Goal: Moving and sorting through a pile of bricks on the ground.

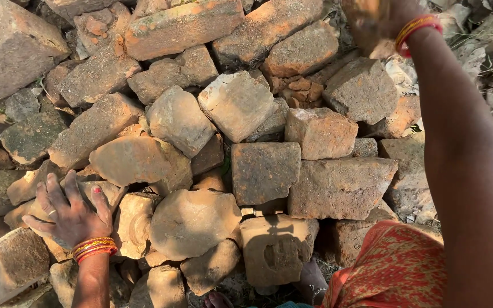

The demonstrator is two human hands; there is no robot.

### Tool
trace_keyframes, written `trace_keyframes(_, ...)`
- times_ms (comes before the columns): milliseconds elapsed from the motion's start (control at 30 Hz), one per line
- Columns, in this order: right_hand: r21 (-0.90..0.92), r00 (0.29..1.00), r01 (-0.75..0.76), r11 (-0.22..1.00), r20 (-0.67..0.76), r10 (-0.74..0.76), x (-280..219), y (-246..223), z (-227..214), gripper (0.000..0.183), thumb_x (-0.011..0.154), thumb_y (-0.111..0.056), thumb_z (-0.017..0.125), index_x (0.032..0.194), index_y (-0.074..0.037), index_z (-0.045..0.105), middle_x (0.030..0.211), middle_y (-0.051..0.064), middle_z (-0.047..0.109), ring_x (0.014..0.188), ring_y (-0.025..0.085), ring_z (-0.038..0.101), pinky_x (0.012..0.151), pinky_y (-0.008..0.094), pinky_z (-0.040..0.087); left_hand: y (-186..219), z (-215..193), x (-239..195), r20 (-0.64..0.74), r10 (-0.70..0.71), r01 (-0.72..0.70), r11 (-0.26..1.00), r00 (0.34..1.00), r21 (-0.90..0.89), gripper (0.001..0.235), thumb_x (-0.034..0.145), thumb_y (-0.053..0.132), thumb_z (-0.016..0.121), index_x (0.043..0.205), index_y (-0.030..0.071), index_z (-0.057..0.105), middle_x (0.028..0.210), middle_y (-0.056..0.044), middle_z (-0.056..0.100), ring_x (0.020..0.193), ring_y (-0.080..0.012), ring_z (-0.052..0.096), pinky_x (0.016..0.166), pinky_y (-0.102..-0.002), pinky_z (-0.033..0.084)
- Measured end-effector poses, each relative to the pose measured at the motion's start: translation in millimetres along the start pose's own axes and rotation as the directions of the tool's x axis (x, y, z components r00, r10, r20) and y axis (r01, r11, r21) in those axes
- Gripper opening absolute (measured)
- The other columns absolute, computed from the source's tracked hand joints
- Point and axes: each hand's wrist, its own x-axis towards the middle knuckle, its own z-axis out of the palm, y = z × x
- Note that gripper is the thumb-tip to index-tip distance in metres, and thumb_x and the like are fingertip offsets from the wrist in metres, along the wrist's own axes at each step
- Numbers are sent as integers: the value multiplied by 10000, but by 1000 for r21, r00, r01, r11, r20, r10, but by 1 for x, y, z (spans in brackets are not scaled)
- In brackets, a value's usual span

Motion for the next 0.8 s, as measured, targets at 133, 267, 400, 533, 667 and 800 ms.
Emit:
trace_keyframes(133,30,990,117,993,-84,-114,49,94,98,849,1012,-381,687,1642,-15,250,1524,334,399,1360,513,419,1076,603,403,0,2,-3,-1,-2,2,1000,1000,22,482,1094,427,506,1442,96,545,1596,-163,402,1583,-362,295,1220,-768,42)
trace_keyframes(267,-66,989,133,989,-63,-137,46,89,96,823,946,-78,586,1686,-96,226,1651,237,328,1373,495,448,1078,587,440,0,1,-1,-9,10,-9,999,1000,41,482,1094,422,524,1451,99,545,1594,-153,407,1595,-347,293,1228,-777,46)
trace_keyframes(400,-65,998,57,996,-38,-59,5,36,55,797,1011,-492,598,1587,-32,296,1571,234,401,1290,499,504,998,629,469,4,-2,0,-39,-9,10,999,999,43,486,1077,423,536,1460,124,554,1608,-133,409,1598,-327,293,1222,-776,50)
trace_keyframes(533,-101,972,208,973,-89,-217,1,-1,36,661,1085,-512,564,1629,-159,432,1533,230,533,1222,425,629,981,588,547,5,-3,1,-50,-21,20,1000,999,-8,496,1085,457,567,1458,130,562,1635,-137,426,1612,-346,300,1203,-784,65)
trace_keyframes(667,-72,857,489,869,-147,-494,-4,-74,15,884,930,-579,670,1624,-107,390,1547,237,504,1136,383,656,947,526,561,10,-8,3,-52,-36,36,999,998,-4,527,1068,469,583,1482,142,584,1616,-131,434,1600,-336,303,1198,-783,75)
trace_keyframes(800,-172,716,615,769,-287,-637,-2,-159,4,980,826,-632,705,1582,-77,418,1449,257,530,1082,394,629,647,500,570,8,-3,5,-50,-43,44,999,998,14,554,1029,472,594,1484,157,590,1648,-127,439,1575,-332,298,1163,-785,70)
